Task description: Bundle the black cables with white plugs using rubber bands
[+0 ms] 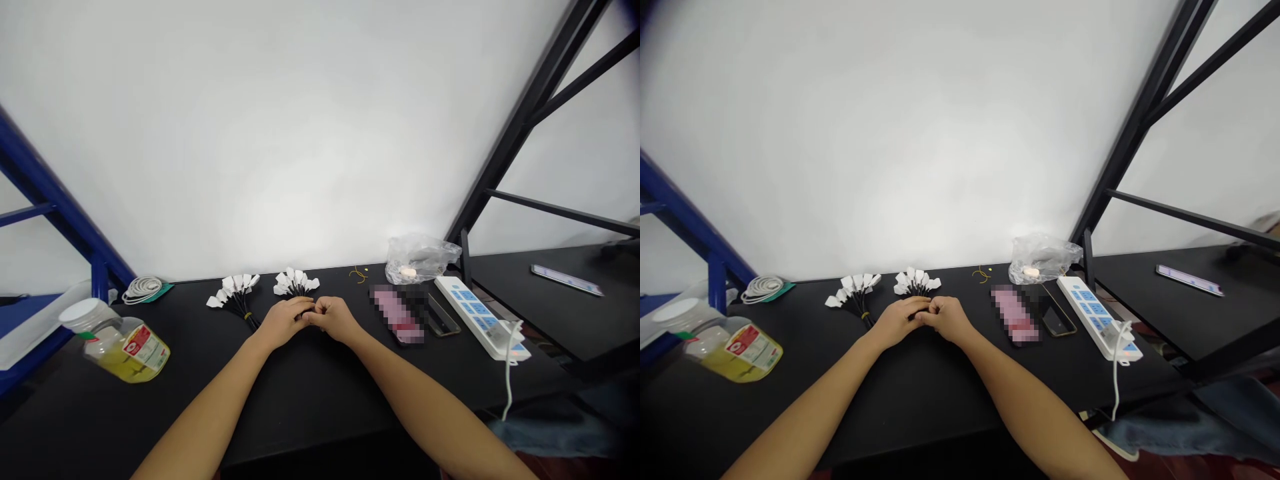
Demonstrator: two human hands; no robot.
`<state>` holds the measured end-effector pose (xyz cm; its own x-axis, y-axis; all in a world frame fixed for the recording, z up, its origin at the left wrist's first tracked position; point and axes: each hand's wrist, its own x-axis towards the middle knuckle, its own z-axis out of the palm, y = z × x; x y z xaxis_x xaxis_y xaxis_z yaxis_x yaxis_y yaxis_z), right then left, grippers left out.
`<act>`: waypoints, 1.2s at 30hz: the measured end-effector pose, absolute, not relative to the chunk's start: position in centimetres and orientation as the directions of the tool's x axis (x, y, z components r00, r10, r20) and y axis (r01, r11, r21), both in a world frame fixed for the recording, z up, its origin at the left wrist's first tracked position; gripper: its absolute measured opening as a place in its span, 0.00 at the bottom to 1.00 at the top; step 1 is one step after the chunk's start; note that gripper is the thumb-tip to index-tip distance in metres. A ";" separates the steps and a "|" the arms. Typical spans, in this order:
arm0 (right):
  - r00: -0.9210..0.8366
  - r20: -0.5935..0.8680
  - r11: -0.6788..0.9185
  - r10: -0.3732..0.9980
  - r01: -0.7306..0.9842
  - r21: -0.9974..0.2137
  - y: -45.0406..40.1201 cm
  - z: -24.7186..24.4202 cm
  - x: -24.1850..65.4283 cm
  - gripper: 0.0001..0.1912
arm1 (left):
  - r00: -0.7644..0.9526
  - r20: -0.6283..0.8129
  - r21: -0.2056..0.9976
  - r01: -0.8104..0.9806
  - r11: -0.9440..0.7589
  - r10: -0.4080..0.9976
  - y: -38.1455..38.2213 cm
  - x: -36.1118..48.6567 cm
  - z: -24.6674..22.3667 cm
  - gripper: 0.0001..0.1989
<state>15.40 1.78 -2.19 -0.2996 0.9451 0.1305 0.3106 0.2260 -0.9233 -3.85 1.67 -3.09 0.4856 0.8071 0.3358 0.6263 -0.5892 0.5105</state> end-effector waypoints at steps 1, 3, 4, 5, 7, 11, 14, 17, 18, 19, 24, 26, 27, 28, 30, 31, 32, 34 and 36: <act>-0.284 0.131 0.221 0.950 0.312 -0.924 1.7 -2.2 15.4 0.22 | 0.492 0.333 0.511 0.623 -0.592 0.804 1.6 -3.8 -3.0 0.15; -0.276 0.132 0.213 0.952 0.289 -0.933 1.5 -2.0 15.3 0.20 | 0.511 0.328 0.512 0.611 -0.604 0.795 1.6 -3.8 -2.8 0.16; -0.286 0.139 0.219 0.948 0.270 -0.937 1.4 -1.9 15.3 0.17 | 0.516 0.328 0.513 0.606 -0.608 0.791 1.6 -3.8 -2.7 0.16; -0.304 0.151 0.232 0.941 0.249 -0.940 1.4 -1.7 15.4 0.16 | 0.518 0.328 0.514 0.604 -0.609 0.790 1.6 -3.9 -2.7 0.16; -0.353 0.171 0.258 0.920 0.217 -0.941 1.3 -1.4 15.6 0.16 | 0.516 0.323 0.517 0.606 -0.605 0.793 1.6 -4.0 -2.6 0.16; -0.424 0.139 0.237 0.895 0.187 -0.953 1.6 -1.2 16.2 0.16 | 0.511 0.301 0.529 0.613 -0.587 0.805 1.5 -4.2 -2.3 0.16; -0.493 0.060 0.119 0.868 0.089 -0.989 2.0 -1.2 16.6 0.18 | 0.495 0.283 0.549 0.618 -0.562 0.821 1.5 -4.1 -2.0 0.15; -0.555 -0.033 -0.032 0.831 0.010 -0.999 2.2 -1.1 16.6 0.21 | 0.487 0.265 0.565 0.621 -0.544 0.832 1.5 -4.0 -2.1 0.16; -0.561 -0.053 -0.060 0.826 0.007 -0.998 2.3 -1.0 16.6 0.21 | 0.488 0.262 0.570 0.618 -0.541 0.833 1.5 -4.0 -2.1 0.16; -0.562 -0.066 -0.073 0.825 0.010 -0.997 2.3 -1.0 16.6 0.21 | 0.491 0.258 0.576 0.613 -0.541 0.832 1.5 -3.9 -2.2 0.17; -0.539 -0.031 -0.031 0.842 0.008 -0.999 2.0 -0.8 16.4 0.20 | 0.511 0.267 0.605 0.571 -0.555 0.817 1.3 -3.9 -2.3 0.17; -0.534 0.007 0.018 0.846 0.016 -1.000 1.9 -0.8 16.4 0.20 | 0.522 0.265 0.615 0.556 -0.559 0.811 1.1 -3.9 -2.1 0.17; -0.533 0.029 0.050 0.845 0.026 -0.998 1.9 -0.8 16.4 0.20 | 0.526 0.259 0.621 0.552 -0.556 0.810 1.0 -4.0 -2.0 0.17; -0.532 0.050 0.085 0.845 0.041 -0.996 1.9 -0.7 16.5 0.19 | 0.529 0.252 0.627 0.549 -0.553 0.810 1.0 -4.0 -1.8 0.17; -0.540 0.078 0.145 0.838 0.082 -0.986 1.8 -0.6 16.6 0.17 | 0.536 0.239 0.640 0.540 -0.547 0.809 0.9 -4.1 -1.6 0.17; -0.552 0.080 0.168 0.830 0.110 -0.980 1.8 -0.6 16.7 0.17 | 0.543 0.234 0.648 0.531 -0.546 0.807 0.9 -4.1 -1.5 0.17; -0.567 0.077 0.187 0.820 0.139 -0.973 1.9 -0.5 16.9 0.16 | 0.550 0.231 0.657 0.521 -0.545 0.803 0.9 -4.1 -1.5 0.17; -0.608 0.051 0.203 0.792 0.184 -0.962 1.8 -0.2 17.2 0.17 | 0.559 0.228 0.677 0.497 -0.543 0.797 1.0 -4.0 -1.6 0.16; -0.644 0.024 0.208 0.764 0.210 -0.955 1.7 0.2 17.5 0.17 | 0.558 0.230 0.693 0.481 -0.537 0.797 1.2 -3.9 -1.9 0.14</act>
